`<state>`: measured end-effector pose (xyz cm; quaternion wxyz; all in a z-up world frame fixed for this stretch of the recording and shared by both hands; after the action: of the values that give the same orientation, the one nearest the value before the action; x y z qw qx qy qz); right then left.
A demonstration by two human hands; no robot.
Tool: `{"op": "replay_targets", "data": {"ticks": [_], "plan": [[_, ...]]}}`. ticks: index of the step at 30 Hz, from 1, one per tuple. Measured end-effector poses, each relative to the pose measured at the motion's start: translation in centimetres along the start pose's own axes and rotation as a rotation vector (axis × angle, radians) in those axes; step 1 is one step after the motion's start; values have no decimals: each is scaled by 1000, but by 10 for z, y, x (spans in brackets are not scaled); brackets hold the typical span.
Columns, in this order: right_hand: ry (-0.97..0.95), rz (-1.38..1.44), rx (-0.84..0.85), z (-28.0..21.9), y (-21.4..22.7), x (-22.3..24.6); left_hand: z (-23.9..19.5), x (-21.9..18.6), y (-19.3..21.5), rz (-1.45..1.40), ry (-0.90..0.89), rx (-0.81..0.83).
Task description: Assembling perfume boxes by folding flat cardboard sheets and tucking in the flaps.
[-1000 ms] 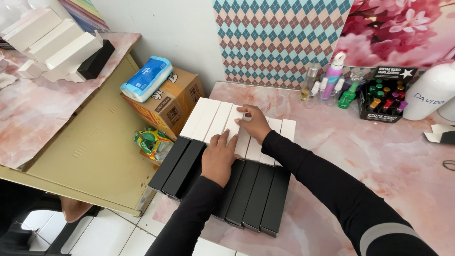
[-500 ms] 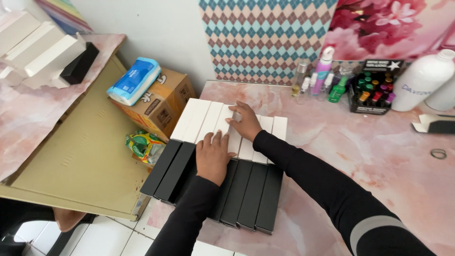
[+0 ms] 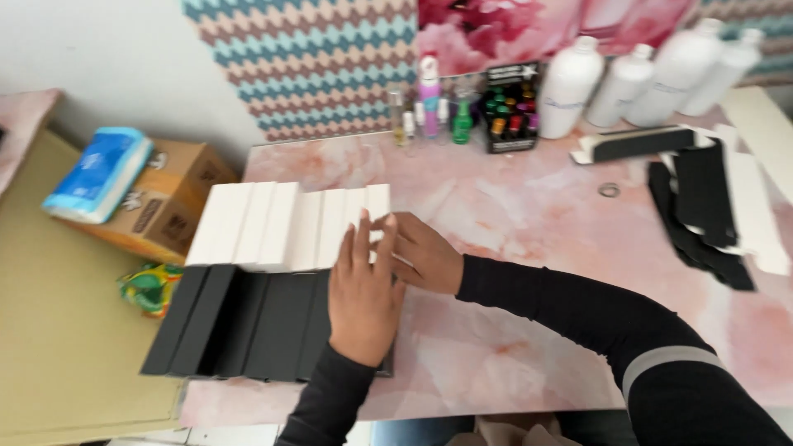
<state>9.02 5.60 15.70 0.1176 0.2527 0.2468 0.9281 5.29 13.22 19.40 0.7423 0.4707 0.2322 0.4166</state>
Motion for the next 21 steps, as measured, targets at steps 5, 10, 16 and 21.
{"op": "replay_targets", "data": {"ticks": [5, 10, 16, 21], "plan": [[-30, 43, 92, -59, 79, 28, -4, -99, -61, -247, -146, 52], [-153, -165, 173, -150, 118, -1, -8, -176, -139, -571, -261, 81], [-296, -254, 258, -238, 145, -24, -22, -239, -216, -693, -396, 343], [-418, -338, 332, -267, 138, -45, -24, -241, -224, -642, -395, 379]]}}
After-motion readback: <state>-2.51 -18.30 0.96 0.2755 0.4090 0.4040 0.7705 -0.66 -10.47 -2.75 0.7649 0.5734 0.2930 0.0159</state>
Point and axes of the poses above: each hand's wrist, its own z-axis towards the middle knuckle, its own y-axis out of the back of the hand, x = y × z, the point moved 9 cm from there along z, towards the middle knuckle, and after that the axes turned 7 degrees about -y, right-handed, at the moved point
